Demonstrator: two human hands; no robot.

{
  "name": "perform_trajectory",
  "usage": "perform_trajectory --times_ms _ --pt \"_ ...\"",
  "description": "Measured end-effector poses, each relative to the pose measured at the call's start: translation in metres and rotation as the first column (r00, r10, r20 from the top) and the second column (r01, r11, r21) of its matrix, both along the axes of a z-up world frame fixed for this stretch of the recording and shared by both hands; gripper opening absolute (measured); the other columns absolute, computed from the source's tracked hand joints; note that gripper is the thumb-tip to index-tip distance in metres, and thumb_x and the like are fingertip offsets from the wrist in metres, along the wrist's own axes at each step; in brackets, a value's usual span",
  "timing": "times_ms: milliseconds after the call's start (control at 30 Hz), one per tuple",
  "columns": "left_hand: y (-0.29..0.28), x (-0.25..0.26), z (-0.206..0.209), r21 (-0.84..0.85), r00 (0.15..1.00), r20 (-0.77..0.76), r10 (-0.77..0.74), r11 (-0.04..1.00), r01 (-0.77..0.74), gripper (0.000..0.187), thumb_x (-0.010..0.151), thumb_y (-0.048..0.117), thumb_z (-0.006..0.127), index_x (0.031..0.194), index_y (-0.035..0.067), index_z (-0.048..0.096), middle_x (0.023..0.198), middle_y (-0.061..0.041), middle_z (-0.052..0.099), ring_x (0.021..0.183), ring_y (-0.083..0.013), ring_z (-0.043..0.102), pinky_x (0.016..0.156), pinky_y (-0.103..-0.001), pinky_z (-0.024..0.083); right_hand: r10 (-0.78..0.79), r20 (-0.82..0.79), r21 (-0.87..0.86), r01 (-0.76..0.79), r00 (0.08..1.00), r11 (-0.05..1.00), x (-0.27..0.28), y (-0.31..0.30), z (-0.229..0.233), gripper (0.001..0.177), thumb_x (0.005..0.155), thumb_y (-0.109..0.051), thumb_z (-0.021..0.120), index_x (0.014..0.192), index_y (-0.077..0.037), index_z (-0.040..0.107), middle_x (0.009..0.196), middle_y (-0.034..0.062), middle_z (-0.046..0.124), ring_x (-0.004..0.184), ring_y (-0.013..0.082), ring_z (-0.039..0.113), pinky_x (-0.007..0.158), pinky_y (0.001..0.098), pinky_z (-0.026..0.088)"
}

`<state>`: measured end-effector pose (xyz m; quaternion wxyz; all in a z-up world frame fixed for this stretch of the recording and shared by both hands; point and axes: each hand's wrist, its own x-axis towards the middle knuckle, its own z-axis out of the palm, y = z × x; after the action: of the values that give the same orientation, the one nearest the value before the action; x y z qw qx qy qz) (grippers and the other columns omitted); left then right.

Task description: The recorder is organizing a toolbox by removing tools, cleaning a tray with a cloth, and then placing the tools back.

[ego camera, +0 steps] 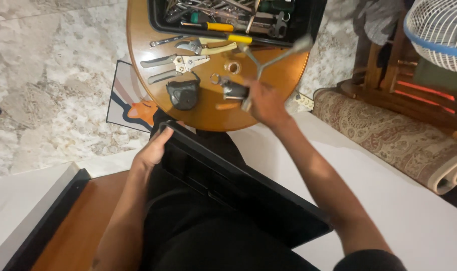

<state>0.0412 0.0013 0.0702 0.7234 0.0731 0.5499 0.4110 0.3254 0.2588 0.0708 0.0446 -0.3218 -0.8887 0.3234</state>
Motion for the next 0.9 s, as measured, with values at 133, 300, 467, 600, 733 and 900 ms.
perform_trajectory --times_ms 133,300,467,600,733,900 --pt "0.002 0.007 -0.006 -0.084 1.0 0.018 -0.008 0.996 0.01 0.062 0.101 0.054 0.05 0.135 0.004 0.06 0.128 -0.005 0.065 0.124 -0.0189 0.058 0.11 -0.034 0.042 0.017 -0.025 -0.01 -0.018 1.0 1.0 -0.034 0.048 0.063 0.053 0.085 -0.009 0.078 0.128 -0.006 0.047 0.095 0.0209 0.069 0.087 0.0439 0.069 0.071 0.0512 0.054" --pt "-0.005 0.012 -0.018 -0.072 0.999 -0.028 -0.045 0.996 0.043 0.065 0.103 0.053 0.047 0.141 0.001 0.056 0.138 -0.009 0.06 0.133 -0.0207 0.052 0.115 -0.034 0.036 0.015 -0.066 -0.216 -0.028 0.998 0.976 -0.059 0.075 0.1 0.053 0.088 -0.01 0.079 0.127 -0.005 0.044 0.089 0.0175 0.067 0.077 0.0366 0.07 0.066 0.0473 0.053" --pt "0.013 0.014 -0.007 -0.145 1.0 0.002 0.004 0.989 -0.004 0.08 0.099 0.054 0.049 0.153 -0.003 0.036 0.157 -0.012 0.044 0.147 -0.0227 0.037 0.12 -0.035 0.027 -0.531 -0.34 -0.584 0.268 0.776 0.766 -0.084 0.092 0.057 0.025 0.114 -0.019 0.069 0.107 -0.006 0.049 0.081 0.0057 0.048 0.067 0.0203 0.047 0.06 0.0331 0.039" --pt "0.013 0.014 -0.016 -0.081 0.995 -0.063 -0.083 0.994 0.078 0.08 0.1 0.054 0.048 0.154 -0.005 0.035 0.158 -0.014 0.045 0.148 -0.0236 0.036 0.122 -0.034 0.024 -0.806 -0.141 -0.897 0.271 0.574 0.35 -0.107 0.128 0.032 0.025 0.108 -0.021 0.067 0.1 -0.005 0.049 0.073 -0.0006 0.045 0.055 0.0104 0.041 0.047 0.0277 0.03" --pt "0.018 0.018 -0.025 -0.09 0.987 -0.072 -0.142 0.987 0.136 0.078 0.102 0.052 0.046 0.154 -0.005 0.034 0.159 -0.014 0.043 0.15 -0.0231 0.034 0.122 -0.034 0.023 -0.829 0.104 -0.911 0.387 0.55 0.143 -0.121 0.157 -0.006 0.022 0.099 -0.017 0.067 0.098 -0.007 0.048 0.07 -0.001 0.046 0.05 0.0081 0.042 0.043 0.027 0.032" --pt "0.027 0.022 -0.02 -0.103 0.992 -0.008 -0.125 0.987 0.124 0.078 0.101 0.052 0.047 0.153 -0.006 0.038 0.155 -0.016 0.049 0.146 -0.0258 0.042 0.121 -0.035 0.029 -0.733 0.239 -0.827 0.529 0.637 0.19 -0.135 0.18 -0.037 0.022 0.096 -0.018 0.066 0.105 -0.006 0.05 0.069 -0.0003 0.05 0.049 0.0083 0.044 0.04 0.0283 0.034"
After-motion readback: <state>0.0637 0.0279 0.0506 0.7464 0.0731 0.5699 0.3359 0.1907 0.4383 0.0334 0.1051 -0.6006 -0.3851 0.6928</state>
